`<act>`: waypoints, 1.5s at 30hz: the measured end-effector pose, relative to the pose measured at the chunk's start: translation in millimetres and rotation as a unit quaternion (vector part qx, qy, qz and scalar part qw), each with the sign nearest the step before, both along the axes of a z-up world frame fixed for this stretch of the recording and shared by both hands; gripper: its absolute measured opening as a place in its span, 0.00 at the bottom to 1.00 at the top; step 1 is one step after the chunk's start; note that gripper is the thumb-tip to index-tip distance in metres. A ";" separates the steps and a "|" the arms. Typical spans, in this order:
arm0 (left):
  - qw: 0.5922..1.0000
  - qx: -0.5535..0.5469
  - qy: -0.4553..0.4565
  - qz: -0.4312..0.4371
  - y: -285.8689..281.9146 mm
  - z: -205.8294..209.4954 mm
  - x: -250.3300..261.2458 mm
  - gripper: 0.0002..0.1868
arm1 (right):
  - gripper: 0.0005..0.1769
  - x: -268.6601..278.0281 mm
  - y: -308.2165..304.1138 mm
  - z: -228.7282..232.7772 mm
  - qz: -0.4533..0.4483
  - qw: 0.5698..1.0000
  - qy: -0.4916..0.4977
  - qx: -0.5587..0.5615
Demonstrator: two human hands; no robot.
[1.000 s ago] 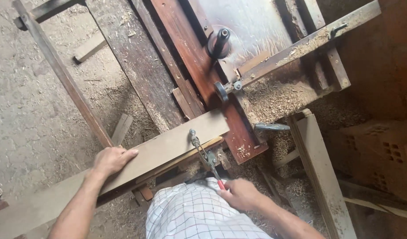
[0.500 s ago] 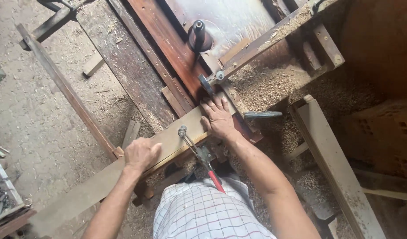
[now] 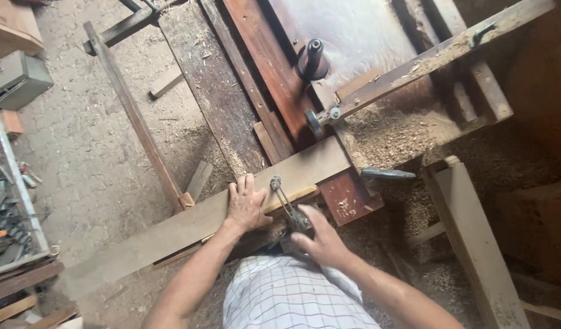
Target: Cutting wooden planks with a stationary circular saw.
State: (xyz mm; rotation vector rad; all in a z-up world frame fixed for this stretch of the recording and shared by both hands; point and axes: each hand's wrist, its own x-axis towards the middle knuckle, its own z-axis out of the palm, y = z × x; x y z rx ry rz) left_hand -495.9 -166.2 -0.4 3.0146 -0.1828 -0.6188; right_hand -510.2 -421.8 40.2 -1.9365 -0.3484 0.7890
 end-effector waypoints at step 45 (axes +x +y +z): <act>0.999 0.019 -0.032 -0.017 121.7 7.6 173.0 0.37 | 0.48 267.4 163.6 -103.4 0.066 0.881 -0.443 -0.152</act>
